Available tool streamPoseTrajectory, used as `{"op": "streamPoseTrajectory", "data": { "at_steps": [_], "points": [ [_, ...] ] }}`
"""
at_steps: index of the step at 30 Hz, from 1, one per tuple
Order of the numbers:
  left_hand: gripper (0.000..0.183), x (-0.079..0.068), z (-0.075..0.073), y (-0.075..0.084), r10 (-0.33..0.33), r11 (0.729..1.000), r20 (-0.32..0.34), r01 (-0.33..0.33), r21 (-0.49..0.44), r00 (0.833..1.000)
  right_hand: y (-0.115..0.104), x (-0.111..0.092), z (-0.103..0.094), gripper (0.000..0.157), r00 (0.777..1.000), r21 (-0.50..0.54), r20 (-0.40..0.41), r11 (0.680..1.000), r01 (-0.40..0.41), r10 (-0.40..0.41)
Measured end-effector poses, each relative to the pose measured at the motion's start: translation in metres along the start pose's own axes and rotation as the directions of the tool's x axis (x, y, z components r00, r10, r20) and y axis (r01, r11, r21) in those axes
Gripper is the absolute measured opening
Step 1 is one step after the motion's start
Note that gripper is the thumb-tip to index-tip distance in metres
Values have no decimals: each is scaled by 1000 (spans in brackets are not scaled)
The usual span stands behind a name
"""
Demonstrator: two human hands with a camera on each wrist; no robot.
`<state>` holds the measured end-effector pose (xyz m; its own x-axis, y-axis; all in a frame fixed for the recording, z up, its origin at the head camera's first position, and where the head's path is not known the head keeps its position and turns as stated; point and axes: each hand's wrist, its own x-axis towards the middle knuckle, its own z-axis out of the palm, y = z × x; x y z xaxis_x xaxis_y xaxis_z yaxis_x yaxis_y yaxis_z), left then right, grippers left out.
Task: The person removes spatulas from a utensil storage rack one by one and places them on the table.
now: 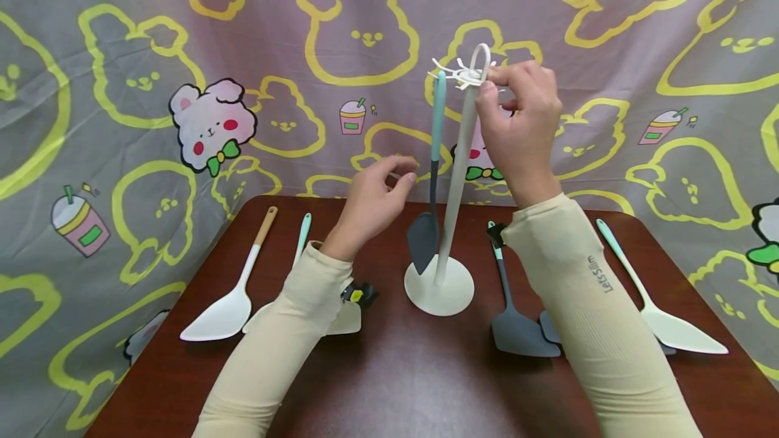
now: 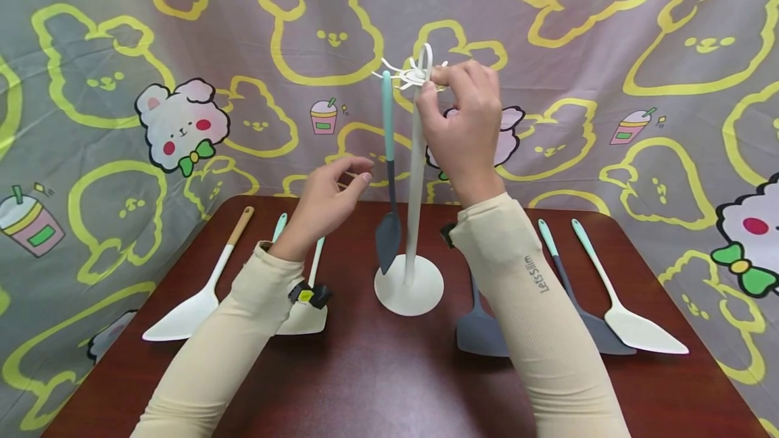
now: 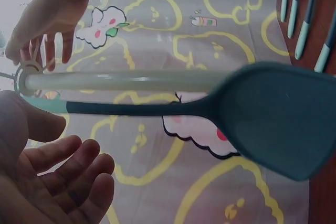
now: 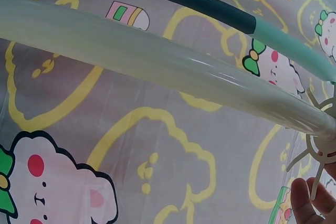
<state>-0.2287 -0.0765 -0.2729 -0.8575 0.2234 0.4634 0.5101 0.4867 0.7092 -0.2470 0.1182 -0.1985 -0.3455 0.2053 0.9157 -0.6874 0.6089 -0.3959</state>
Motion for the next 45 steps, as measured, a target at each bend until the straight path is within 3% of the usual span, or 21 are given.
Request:
{"op": "streamPoseTrajectory", "data": {
  "at_steps": [6,17,26,36,45],
  "points": [
    [27,5,5,10,36,999,-25,-37,-21,999,0,0,2,25,1000,1,2,1000,-3,3],
    [27,5,19,13,76,991,-111,-88,-102,991,1,0,0,25,1000,15,-18,1000,8,-8],
    [31,9,31,13,56,980,-102,-74,-185,993,1,0,0,25,1000,-10,-1,1000,-2,2],
    [27,9,41,10,76,981,-130,-97,-166,989,1,-3,1,24,1000,-6,9,1000,-15,15],
    [28,8,40,12,60,984,-131,-80,-156,990,1,-1,0,24,1000,17,-19,1000,0,0]
  ]
}}
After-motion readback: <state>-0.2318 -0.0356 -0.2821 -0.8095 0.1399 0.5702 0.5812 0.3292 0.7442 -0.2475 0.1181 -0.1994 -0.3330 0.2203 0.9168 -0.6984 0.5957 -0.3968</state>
